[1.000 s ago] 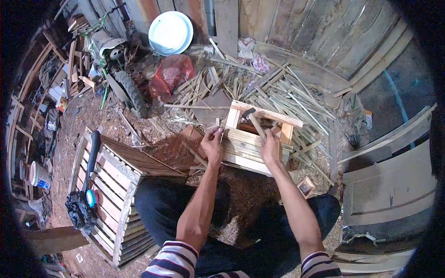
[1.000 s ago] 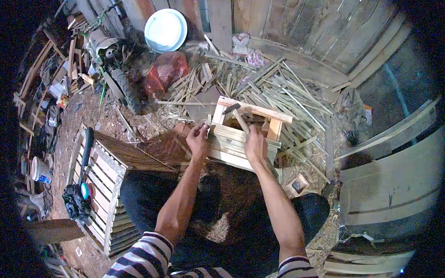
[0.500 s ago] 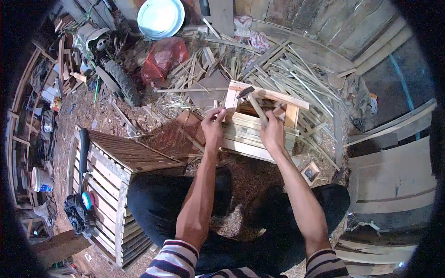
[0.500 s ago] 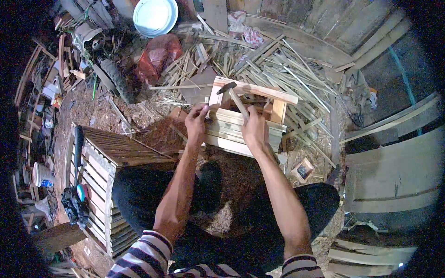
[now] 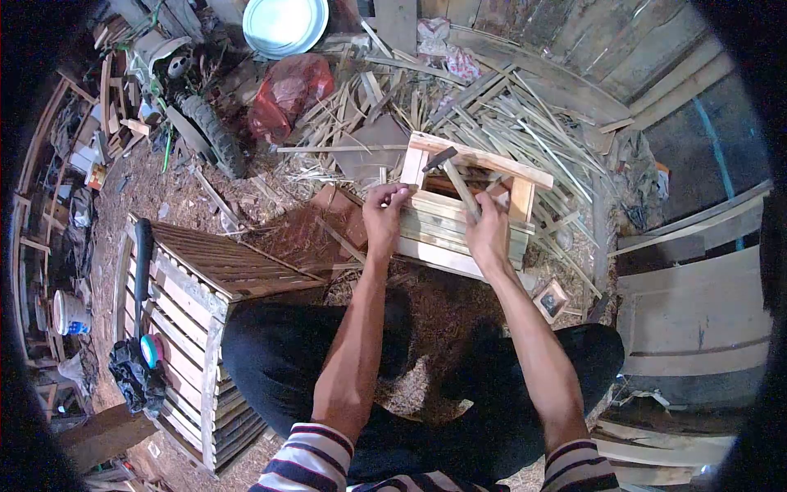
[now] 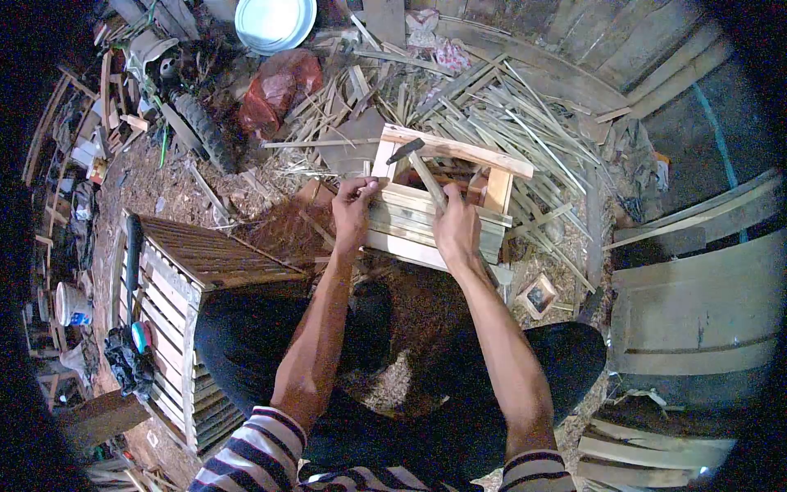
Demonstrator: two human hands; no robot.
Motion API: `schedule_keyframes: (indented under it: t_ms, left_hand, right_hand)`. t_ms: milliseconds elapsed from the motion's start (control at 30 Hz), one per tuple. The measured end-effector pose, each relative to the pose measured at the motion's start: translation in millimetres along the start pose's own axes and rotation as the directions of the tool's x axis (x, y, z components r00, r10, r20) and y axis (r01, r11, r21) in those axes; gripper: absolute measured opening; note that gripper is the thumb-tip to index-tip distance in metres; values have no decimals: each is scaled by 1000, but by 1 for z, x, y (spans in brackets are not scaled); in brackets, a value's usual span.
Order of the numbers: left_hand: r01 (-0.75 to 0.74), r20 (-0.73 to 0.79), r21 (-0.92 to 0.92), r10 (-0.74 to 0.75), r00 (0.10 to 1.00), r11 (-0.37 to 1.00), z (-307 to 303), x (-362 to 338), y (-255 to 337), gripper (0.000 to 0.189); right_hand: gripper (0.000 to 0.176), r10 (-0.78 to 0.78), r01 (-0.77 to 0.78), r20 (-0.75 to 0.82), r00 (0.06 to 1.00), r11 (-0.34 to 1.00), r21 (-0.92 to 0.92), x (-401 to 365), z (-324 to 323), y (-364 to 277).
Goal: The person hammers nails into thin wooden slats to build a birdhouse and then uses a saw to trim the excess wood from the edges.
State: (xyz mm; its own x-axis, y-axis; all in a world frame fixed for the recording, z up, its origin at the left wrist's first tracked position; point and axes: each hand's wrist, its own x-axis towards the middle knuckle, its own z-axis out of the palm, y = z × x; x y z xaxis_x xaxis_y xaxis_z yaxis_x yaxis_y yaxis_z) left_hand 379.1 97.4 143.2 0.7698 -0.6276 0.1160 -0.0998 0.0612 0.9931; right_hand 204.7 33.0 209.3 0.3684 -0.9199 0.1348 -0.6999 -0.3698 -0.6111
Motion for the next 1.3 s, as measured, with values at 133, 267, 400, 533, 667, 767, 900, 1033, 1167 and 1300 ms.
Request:
schedule_keyframes:
  t_ms: [133, 267, 400, 533, 667, 767, 900, 1033, 1167, 1300]
  left_hand:
    - [-26, -24, -8, 26, 999, 1000, 2, -2, 0, 11]
    - [9, -18, -17, -10, 1000, 1000, 1, -3, 7, 12]
    - [104, 20, -39, -103, 994, 994, -1, -2, -1, 16]
    - [40, 28, 15, -40, 999, 999, -2, -2, -3, 17]
    - [-2, 24, 72, 0, 1000, 997, 1, -3, 3, 15]
    - [13, 10, 99, -14, 1000, 995, 3, -4, 6, 14]
    - [18, -19, 105, -16, 1000, 994, 4, -3, 4, 14]
    - [-3, -19, 59, 4, 1000, 998, 3, -3, 3, 14]
    - [-201, -23, 354, 223, 975, 914, 9, -8, 17, 10]
    - [-424, 132, 588, 436, 890, 688, 11, -12, 29, 14]
  right_hand:
    - [28, 55, -55, 4, 998, 998, -7, 3, -2, 0]
    - [25, 74, -74, -25, 997, 997, -9, 3, -2, -2]
    - [24, 97, -97, -12, 995, 995, -21, 2, -6, -8]
    - [25, 86, -86, -28, 996, 996, 5, 5, 0, 1]
    - [26, 133, -133, -7, 991, 991, 0, 5, -2, -2]
    - [26, 152, -152, 18, 988, 988, -4, 5, -5, -3]
    - [26, 136, -136, 24, 990, 991, 11, 4, -7, -4]
    - [26, 164, -164, 15, 986, 986, 7, 4, -4, -5]
    - [26, 183, -183, 24, 983, 983, 3, 4, -6, -6]
    - [25, 134, -134, -5, 991, 991, 20, 3, -2, -1]
